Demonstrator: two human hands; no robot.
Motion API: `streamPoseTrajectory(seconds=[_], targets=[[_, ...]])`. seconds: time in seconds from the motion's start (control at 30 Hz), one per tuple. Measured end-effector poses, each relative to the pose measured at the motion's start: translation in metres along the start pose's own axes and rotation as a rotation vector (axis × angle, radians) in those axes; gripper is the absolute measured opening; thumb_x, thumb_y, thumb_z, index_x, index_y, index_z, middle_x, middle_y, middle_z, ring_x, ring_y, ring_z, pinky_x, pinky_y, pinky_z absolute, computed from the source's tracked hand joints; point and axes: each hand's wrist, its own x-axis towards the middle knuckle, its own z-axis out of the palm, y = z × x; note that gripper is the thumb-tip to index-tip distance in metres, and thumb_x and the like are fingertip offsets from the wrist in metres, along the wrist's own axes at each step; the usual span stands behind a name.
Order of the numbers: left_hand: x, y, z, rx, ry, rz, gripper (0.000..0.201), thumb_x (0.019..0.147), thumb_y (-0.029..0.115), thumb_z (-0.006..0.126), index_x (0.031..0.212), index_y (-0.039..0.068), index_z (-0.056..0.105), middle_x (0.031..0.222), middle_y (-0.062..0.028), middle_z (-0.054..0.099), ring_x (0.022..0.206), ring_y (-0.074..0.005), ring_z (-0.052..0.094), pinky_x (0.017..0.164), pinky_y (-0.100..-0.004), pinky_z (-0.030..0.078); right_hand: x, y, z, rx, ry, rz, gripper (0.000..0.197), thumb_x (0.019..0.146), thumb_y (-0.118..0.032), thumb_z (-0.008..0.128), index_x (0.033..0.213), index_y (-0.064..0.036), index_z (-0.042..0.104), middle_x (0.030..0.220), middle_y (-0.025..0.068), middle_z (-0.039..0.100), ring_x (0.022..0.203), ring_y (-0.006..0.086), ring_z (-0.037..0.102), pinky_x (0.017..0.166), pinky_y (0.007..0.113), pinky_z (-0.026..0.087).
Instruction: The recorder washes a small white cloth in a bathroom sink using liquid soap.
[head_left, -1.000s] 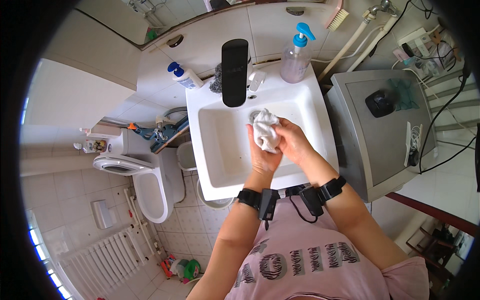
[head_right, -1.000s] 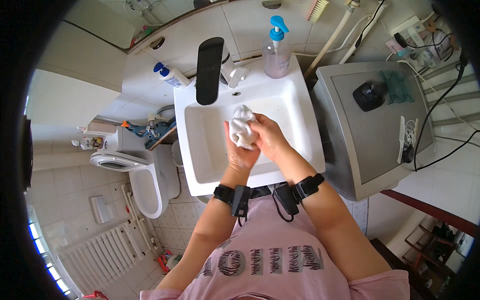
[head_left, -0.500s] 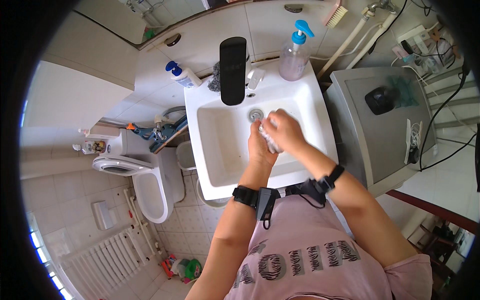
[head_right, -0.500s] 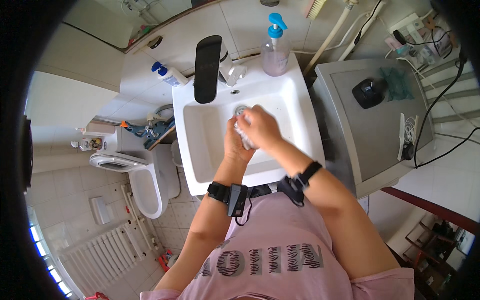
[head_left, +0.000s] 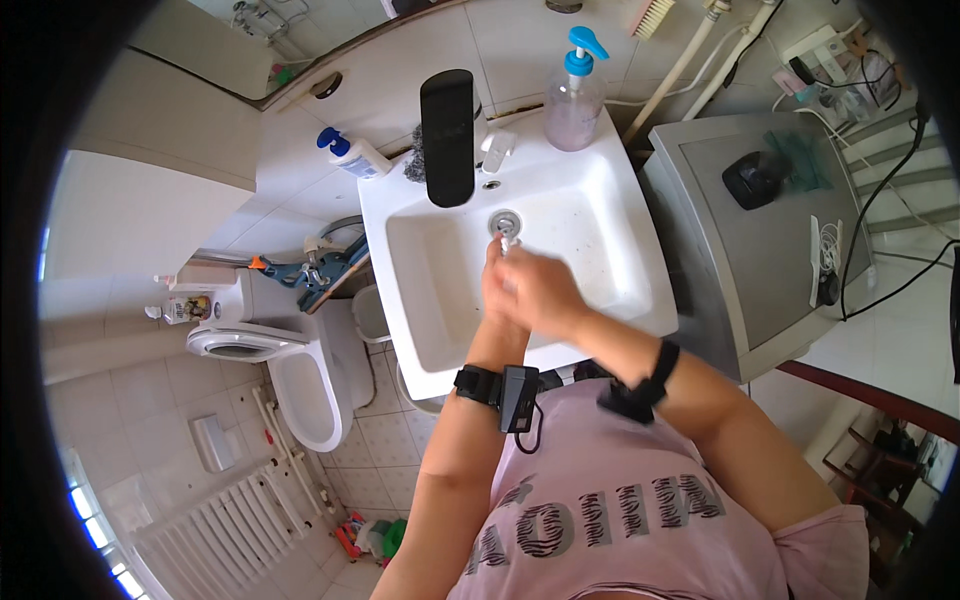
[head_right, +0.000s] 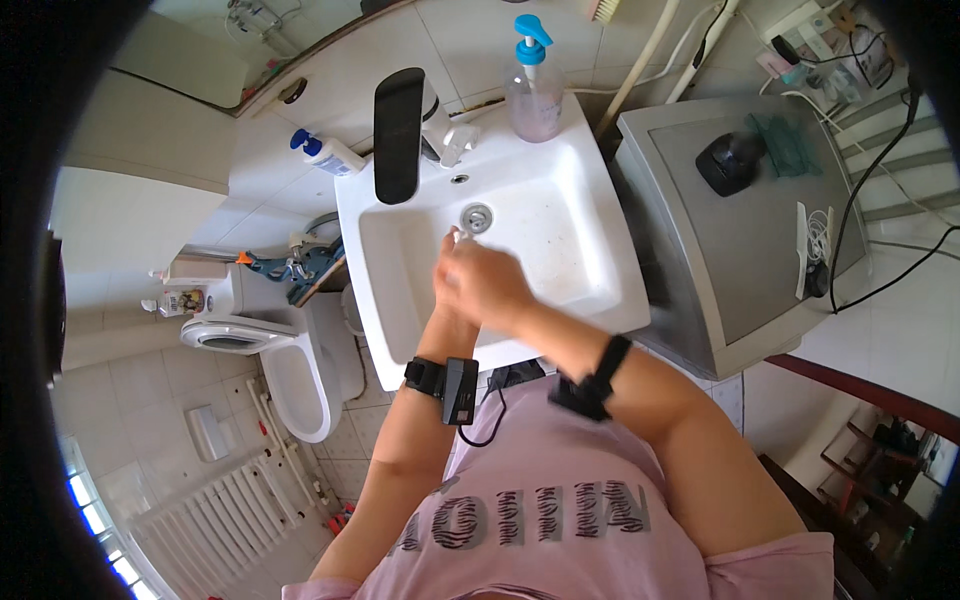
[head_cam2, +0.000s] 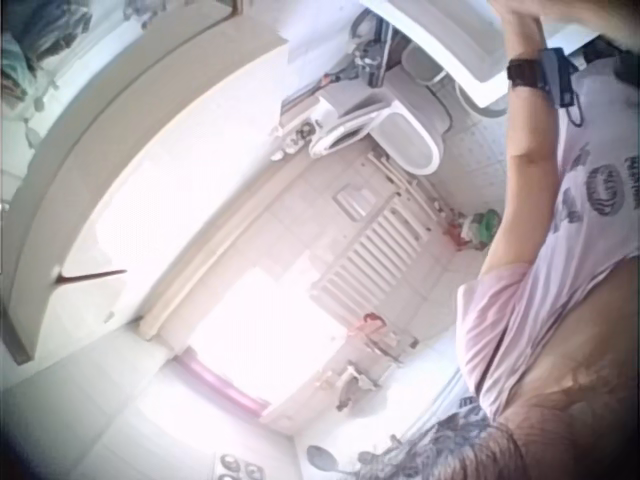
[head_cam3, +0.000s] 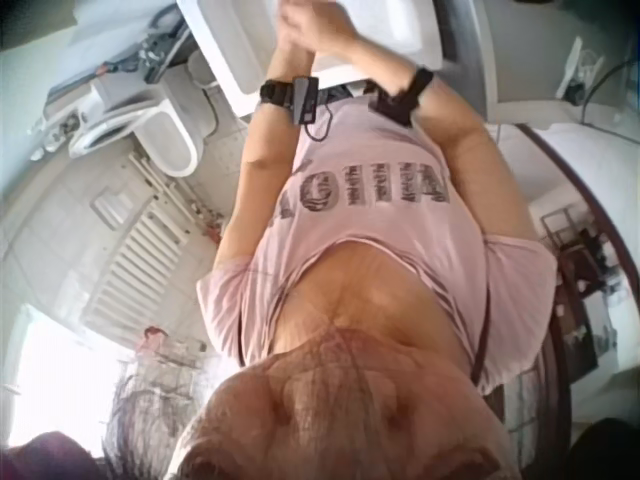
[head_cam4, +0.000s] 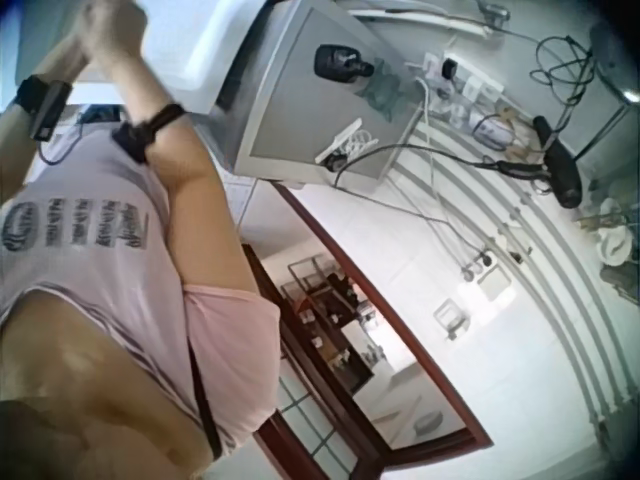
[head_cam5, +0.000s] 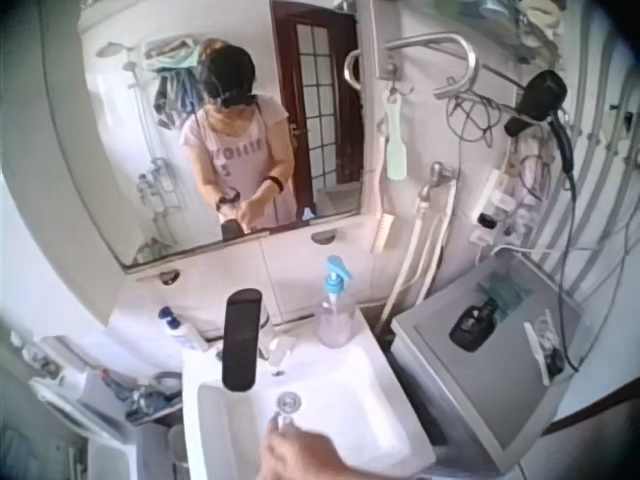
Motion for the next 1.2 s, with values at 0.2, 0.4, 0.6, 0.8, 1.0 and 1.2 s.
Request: streamPoseTrajectory(seconds=[0.2,0.4,0.6,0.8,1.0,1.2], targets=[[0.02,-0.014,0.042,0.214,0.718,0.004,0.031,0.092,0.034,0.029,0.105,0.013,0.047,0.093,-0.0025,0.054,0.088,-0.0174,0.052,0.077,-0.037,0.044,0.026,0.029,-0.02,0.025,0.138,0.265,0.027,0.078,-0.03,0.05,0.078,-0.0051,0.061,0.075,0.0153,0.06,0.068,0.0332,0.058,0.061,0.041,0.046],[0.023,-0.027,0.048,0.292,0.84,0.059,0.031,0.089,0.04,0.036,0.097,0.013,0.049,0.092,-0.0045,0.056,0.084,-0.02,0.056,0.07,-0.0353,0.047,0.019,0.037,-0.005,-0.029,0.158,0.188,0.026,0.081,-0.027,0.053,0.073,-0.0033,0.057,0.074,0.0153,0.058,0.069,0.0333,0.056,0.062,0.04,0.044],[0.034,-0.005,0.092,0.276,0.867,0.049,0.037,0.09,0.038,0.037,0.108,0.008,0.049,0.101,-0.0069,0.057,0.097,-0.0203,0.054,0.086,-0.0348,0.043,0.021,0.06,-0.036,0.556,-0.064,0.47,0.039,0.079,-0.035,0.058,0.106,-0.0087,0.049,0.092,0.0152,0.057,0.086,0.0264,0.056,0.076,0.034,0.045],[0.013,0.023,0.065,0.643,0.596,0.139,0.014,0.084,0.001,0.048,0.098,-0.002,0.052,0.097,-0.0067,0.058,0.089,-0.0138,0.056,0.08,-0.0264,0.045,-0.003,0.063,-0.055,0.631,-0.277,0.343,0.062,0.074,-0.026,0.064,0.125,-0.0071,0.034,0.112,0.0105,0.046,0.098,0.0167,0.047,0.081,0.028,0.041],[0.012,0.006,0.068,0.53,0.773,0.24,0.016,0.087,0.009,0.048,0.1,0.002,0.052,0.093,-0.0057,0.059,0.081,-0.0125,0.057,0.075,-0.0271,0.047,0.004,0.072,-0.067,1.192,0.007,0.637,0.038,0.071,-0.006,0.055,0.108,-0.005,0.053,0.097,0.0083,0.056,0.082,0.013,0.055,0.067,0.025,0.046],[0.002,0.002,0.013,0.183,0.641,0.091,0.026,0.087,0.036,0.049,0.088,0.011,0.052,0.073,-0.0021,0.056,0.067,-0.0168,0.056,0.058,-0.0297,0.044,-0.009,-0.013,-0.023,0.299,0.006,-0.206,0.023,0.075,-0.017,0.061,0.095,-0.0075,0.06,0.084,0.0108,0.061,0.081,0.0225,0.059,0.07,0.029,0.045]])
